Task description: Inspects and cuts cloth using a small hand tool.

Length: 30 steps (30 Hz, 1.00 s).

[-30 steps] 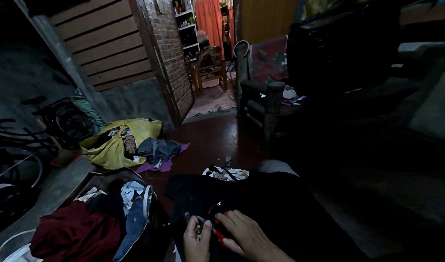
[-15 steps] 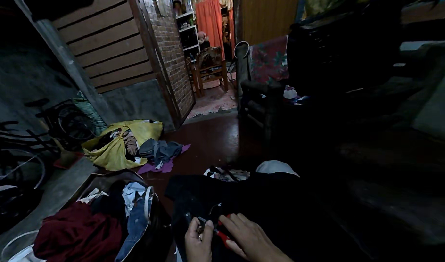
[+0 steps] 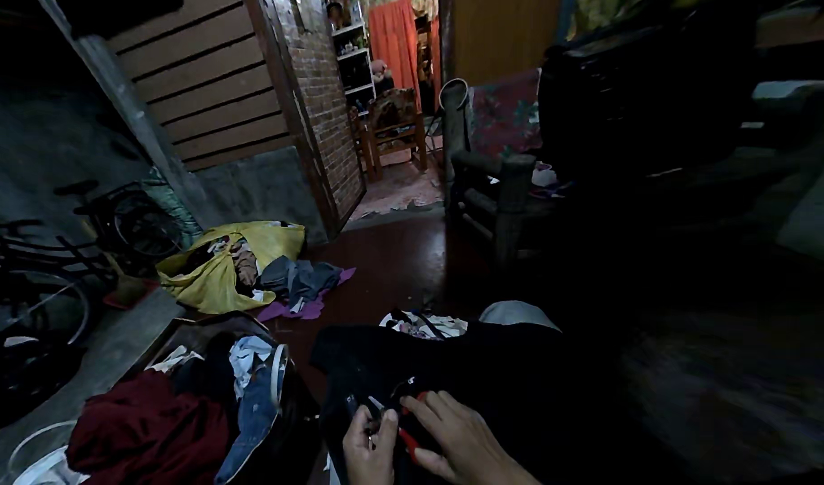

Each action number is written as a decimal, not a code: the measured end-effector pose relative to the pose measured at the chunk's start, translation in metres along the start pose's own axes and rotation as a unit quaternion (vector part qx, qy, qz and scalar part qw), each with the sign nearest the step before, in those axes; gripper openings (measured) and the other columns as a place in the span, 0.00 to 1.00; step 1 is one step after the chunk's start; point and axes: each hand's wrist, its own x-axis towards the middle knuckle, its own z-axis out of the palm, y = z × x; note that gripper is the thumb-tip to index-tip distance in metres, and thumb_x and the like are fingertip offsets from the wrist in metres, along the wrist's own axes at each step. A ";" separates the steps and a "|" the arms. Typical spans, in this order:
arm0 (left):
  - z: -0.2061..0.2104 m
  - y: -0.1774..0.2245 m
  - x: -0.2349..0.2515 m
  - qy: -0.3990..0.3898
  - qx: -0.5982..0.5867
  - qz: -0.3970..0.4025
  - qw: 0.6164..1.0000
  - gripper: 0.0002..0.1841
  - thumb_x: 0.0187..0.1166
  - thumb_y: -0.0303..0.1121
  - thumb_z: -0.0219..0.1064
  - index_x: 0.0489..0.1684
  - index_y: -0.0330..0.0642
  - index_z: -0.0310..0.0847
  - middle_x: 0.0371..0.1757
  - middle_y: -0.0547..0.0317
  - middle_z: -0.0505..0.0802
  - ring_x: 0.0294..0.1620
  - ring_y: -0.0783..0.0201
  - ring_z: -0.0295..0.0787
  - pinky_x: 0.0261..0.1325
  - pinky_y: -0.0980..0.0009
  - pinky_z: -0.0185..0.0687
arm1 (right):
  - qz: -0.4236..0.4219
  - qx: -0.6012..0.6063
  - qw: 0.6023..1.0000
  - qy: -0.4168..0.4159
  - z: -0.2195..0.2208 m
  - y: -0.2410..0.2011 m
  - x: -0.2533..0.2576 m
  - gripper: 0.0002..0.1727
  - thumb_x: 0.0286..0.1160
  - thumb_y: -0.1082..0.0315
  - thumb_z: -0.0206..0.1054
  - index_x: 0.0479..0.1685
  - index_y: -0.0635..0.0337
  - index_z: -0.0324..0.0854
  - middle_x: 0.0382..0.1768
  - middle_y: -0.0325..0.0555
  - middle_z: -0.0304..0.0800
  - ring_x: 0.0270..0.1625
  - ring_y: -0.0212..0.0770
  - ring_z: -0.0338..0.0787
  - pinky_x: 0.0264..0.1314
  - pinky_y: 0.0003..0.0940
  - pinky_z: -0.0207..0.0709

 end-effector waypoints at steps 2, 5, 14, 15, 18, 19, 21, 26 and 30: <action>0.000 0.001 0.000 0.002 -0.002 -0.001 1.000 0.06 0.76 0.27 0.71 0.32 0.33 0.82 0.24 0.55 0.88 0.26 0.64 0.86 0.32 0.68 0.86 | 0.031 0.020 0.999 -0.040 -0.014 -0.011 0.003 0.30 0.71 0.44 0.71 0.74 0.43 0.80 0.50 0.49 0.89 0.49 0.52 0.91 0.41 0.49 0.88; 0.000 0.006 -0.002 0.002 -0.003 -0.009 1.000 0.05 0.76 0.26 0.70 0.34 0.33 0.81 0.25 0.56 0.88 0.25 0.66 0.86 0.32 0.70 0.86 | 0.106 0.064 0.982 -0.142 -0.044 -0.033 0.011 0.27 0.77 0.49 0.68 0.76 0.44 0.78 0.60 0.54 0.89 0.61 0.57 0.90 0.54 0.54 0.86; 0.003 0.005 -0.002 0.006 0.007 -0.007 1.000 0.08 0.77 0.26 0.71 0.28 0.34 0.81 0.22 0.57 0.86 0.23 0.67 0.83 0.30 0.71 0.84 | 0.076 0.062 0.988 -0.117 -0.021 -0.019 -0.004 0.26 0.77 0.53 0.69 0.73 0.49 0.78 0.53 0.54 0.89 0.53 0.57 0.91 0.48 0.54 0.88; 0.003 0.004 -0.002 0.006 0.010 -0.007 1.000 0.09 0.77 0.27 0.71 0.27 0.34 0.80 0.21 0.57 0.85 0.22 0.66 0.82 0.28 0.71 0.82 | 0.056 0.048 0.993 -0.087 -0.009 -0.012 -0.009 0.26 0.76 0.52 0.70 0.72 0.49 0.79 0.50 0.52 0.89 0.49 0.56 0.92 0.42 0.52 0.88; 0.004 0.002 -0.001 0.003 0.015 -0.004 1.000 0.09 0.77 0.27 0.71 0.26 0.35 0.80 0.19 0.57 0.84 0.19 0.67 0.78 0.25 0.72 0.78 | 0.044 0.028 0.997 -0.061 -0.002 -0.007 -0.013 0.25 0.77 0.51 0.69 0.72 0.48 0.78 0.47 0.50 0.89 0.46 0.54 0.92 0.39 0.50 0.88; 0.004 0.002 -0.001 0.002 0.017 -0.002 1.000 0.10 0.76 0.27 0.72 0.26 0.35 0.80 0.19 0.58 0.83 0.18 0.67 0.78 0.25 0.72 0.78 | 0.048 0.027 0.996 -0.063 -0.004 -0.007 -0.013 0.25 0.78 0.51 0.68 0.72 0.47 0.78 0.47 0.50 0.88 0.47 0.54 0.92 0.40 0.50 0.88; 0.003 0.001 -0.001 -0.008 0.019 0.003 1.000 0.10 0.76 0.27 0.72 0.25 0.37 0.79 0.17 0.61 0.81 0.17 0.70 0.75 0.23 0.74 0.75 | 0.076 0.038 0.991 -0.103 -0.022 -0.017 -0.009 0.26 0.79 0.51 0.67 0.74 0.48 0.78 0.52 0.52 0.89 0.52 0.56 0.92 0.46 0.52 0.88; -0.009 -0.004 -0.002 -0.094 0.014 0.045 0.994 0.06 0.79 0.24 0.63 0.43 0.30 0.85 0.30 0.56 0.90 0.30 0.67 0.86 0.37 0.70 0.86 | 0.134 0.182 0.967 -0.119 -0.019 -0.009 -0.018 0.33 0.71 0.44 0.74 0.75 0.45 0.78 0.50 0.42 0.91 0.49 0.41 0.91 0.51 0.44 0.88; -0.008 -0.003 -0.002 -0.081 0.073 0.081 0.991 0.05 0.76 0.23 0.66 0.42 0.32 0.86 0.35 0.56 0.90 0.32 0.68 0.85 0.36 0.72 0.84 | 0.209 0.458 0.850 -0.153 -0.024 -0.006 -0.018 0.31 0.65 0.53 0.82 0.70 0.48 0.79 0.34 0.38 0.88 0.29 0.34 0.84 0.32 0.34 0.81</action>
